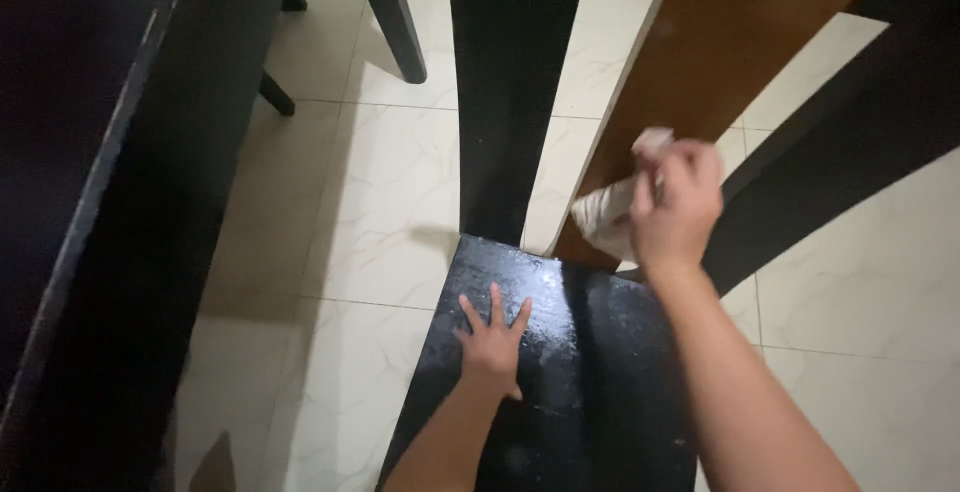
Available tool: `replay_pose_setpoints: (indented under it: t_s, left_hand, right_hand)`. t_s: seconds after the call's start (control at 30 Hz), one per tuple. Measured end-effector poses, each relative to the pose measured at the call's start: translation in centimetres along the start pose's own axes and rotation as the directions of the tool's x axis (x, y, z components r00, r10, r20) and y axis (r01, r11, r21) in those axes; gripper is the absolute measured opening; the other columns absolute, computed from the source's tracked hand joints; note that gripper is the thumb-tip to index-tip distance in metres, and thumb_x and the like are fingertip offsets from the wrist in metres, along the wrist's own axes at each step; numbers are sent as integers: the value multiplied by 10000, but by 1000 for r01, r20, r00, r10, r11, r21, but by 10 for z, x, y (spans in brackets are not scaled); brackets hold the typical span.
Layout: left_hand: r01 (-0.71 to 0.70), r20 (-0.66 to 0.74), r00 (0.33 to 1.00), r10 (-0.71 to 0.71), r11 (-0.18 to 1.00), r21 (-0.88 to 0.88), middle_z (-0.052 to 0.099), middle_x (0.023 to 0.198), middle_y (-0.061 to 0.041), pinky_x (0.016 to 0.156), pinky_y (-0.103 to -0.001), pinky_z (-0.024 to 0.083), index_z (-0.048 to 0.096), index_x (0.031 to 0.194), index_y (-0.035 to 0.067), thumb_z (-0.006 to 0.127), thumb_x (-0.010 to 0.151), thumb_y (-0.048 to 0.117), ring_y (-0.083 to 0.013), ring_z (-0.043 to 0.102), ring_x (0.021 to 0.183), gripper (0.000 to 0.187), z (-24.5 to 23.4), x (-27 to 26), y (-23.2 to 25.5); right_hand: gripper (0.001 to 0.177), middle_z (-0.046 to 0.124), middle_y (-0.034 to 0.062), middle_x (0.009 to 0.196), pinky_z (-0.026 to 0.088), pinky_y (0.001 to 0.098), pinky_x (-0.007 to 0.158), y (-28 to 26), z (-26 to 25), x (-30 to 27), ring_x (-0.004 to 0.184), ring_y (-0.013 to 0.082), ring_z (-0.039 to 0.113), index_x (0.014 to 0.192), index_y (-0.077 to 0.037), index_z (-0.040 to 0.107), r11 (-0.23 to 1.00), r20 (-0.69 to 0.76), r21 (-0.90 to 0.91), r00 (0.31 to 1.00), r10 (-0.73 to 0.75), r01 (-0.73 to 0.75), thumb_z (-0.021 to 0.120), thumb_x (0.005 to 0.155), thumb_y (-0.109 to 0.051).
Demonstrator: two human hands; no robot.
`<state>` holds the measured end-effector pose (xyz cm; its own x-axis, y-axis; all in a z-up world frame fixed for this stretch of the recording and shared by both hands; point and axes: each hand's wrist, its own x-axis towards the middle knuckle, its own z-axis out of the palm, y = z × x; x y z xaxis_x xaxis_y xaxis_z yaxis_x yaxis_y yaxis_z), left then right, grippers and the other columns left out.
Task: Wipe and clean the surfaces of a wooden dining chair using a cloth.
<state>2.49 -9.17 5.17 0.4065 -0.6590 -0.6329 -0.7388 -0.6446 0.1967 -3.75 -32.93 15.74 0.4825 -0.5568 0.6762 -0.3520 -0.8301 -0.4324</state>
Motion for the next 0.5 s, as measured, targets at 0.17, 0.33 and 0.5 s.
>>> replay_pose_setpoints:
  t_s: [0.17, 0.33, 0.5]
  left_hand:
    - [-188, -523, 850, 58, 962, -198, 595, 1398, -129, 1028, -622, 455, 530, 1469, 148, 812, 748, 152, -334, 598, 1235, 774, -67, 40, -4]
    - [-698, -876, 481, 9, 608, -378, 732, 1138, -158, 923, -407, 577, 702, 1178, 78, 634, 1008, 269, -323, 718, 1081, 265, -228, 15, 73]
    - [-711, -842, 527, -113, 484, -510, 711, 1263, -186, 1004, -407, 527, 640, 1301, 53, 550, 1041, 452, -324, 682, 1190, 485, -275, 62, 119]
  right_hand:
    - [216, 571, 135, 1136, 574, 343, 881, -3, -47, 85, 1059, 259, 650, 1141, -35, 707, 996, -220, 35, 973, -68, 77, 731, 978, 104]
    - [282, 558, 136, 1215, 547, 375, 974, -25, -54, 120, 1120, 285, 630, 1171, -60, 674, 978, -325, 104, 935, -139, 182, 687, 939, 100]
    - [281, 580, 163, 1223, 511, 447, 1022, -11, -10, 69, 1173, 363, 569, 1124, -64, 696, 992, -219, -49, 968, -125, 117, 756, 869, 40]
